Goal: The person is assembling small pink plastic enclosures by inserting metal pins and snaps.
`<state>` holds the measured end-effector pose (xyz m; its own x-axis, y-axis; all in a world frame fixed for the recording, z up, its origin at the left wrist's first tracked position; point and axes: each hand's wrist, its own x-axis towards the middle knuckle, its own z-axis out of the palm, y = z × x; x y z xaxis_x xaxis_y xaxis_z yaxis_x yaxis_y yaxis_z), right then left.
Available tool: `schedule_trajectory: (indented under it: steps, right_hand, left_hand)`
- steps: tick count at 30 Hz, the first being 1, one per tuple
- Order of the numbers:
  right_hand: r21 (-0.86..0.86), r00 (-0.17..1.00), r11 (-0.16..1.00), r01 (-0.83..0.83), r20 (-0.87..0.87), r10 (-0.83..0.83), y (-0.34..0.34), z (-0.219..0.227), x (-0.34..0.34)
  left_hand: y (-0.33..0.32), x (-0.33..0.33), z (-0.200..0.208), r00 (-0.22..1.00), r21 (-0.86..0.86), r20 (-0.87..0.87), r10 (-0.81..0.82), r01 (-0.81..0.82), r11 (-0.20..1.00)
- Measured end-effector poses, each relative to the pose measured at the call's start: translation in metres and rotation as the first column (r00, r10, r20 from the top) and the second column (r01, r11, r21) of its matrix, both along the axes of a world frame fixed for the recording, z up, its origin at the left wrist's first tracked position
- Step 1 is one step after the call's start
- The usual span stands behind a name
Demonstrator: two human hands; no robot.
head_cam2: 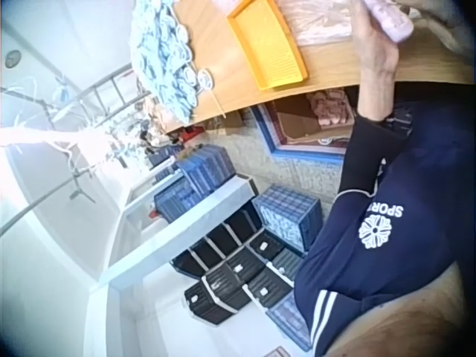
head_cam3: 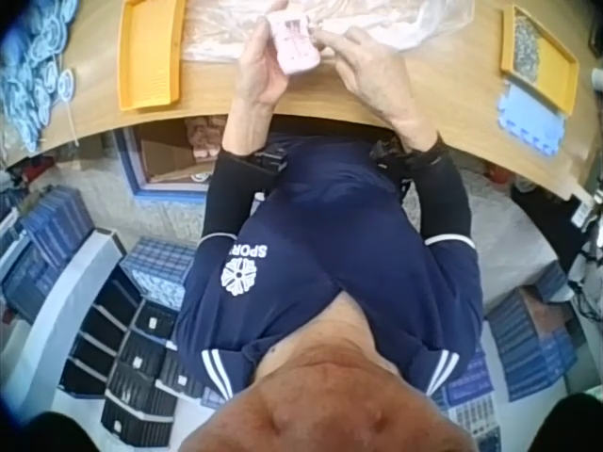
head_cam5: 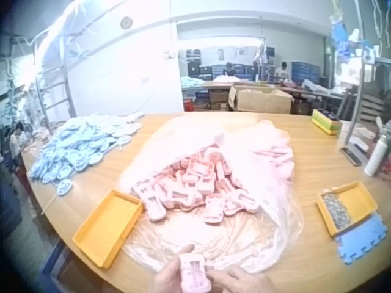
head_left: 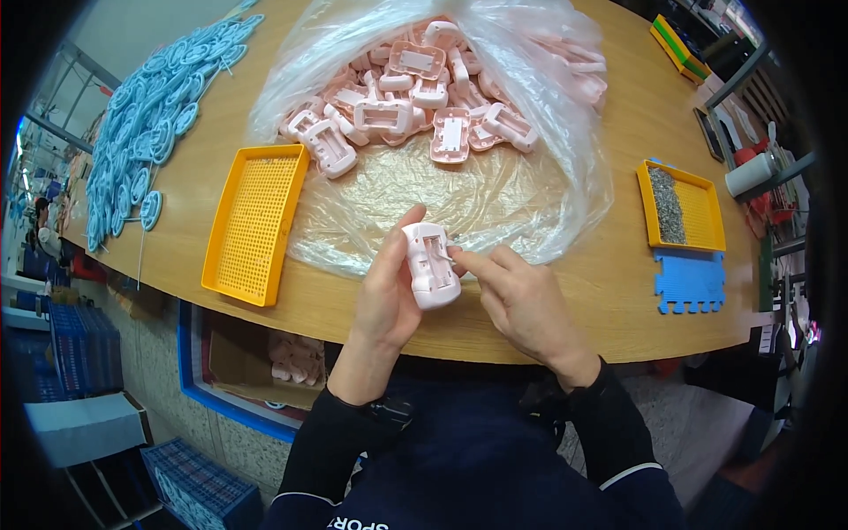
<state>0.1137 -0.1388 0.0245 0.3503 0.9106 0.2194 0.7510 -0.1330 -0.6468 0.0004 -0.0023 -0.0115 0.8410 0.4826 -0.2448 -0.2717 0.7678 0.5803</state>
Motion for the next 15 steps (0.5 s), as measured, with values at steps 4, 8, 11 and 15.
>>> schedule_trajectory:
  steps: [4, 8, 11, 15]
  right_hand:
    - [-0.080, 0.997, 0.994, 0.080, 0.027, -0.078, 0.003, 0.001, -0.010]
    - [-0.036, 0.993, 0.992, 0.118, 0.004, -0.118, 0.008, -0.008, -0.016]
    - [0.025, 0.994, 0.994, 0.103, 0.035, -0.104, 0.006, -0.014, -0.015]
    - [-0.031, 0.997, 0.998, 0.059, 0.044, -0.057, 0.005, -0.010, -0.010]
  left_hand:
    - [-0.004, -0.001, -0.003, 0.998, 0.104, -0.003, 0.066, -0.066, 0.992]
    - [-0.004, -0.002, -0.005, 0.997, 0.133, 0.018, 0.077, -0.079, 0.988]
    - [-0.002, -0.002, -0.004, 0.996, 0.117, 0.020, 0.088, -0.090, 0.989]
    - [-0.002, -0.004, -0.010, 0.999, 0.192, -0.002, 0.046, -0.045, 0.980]
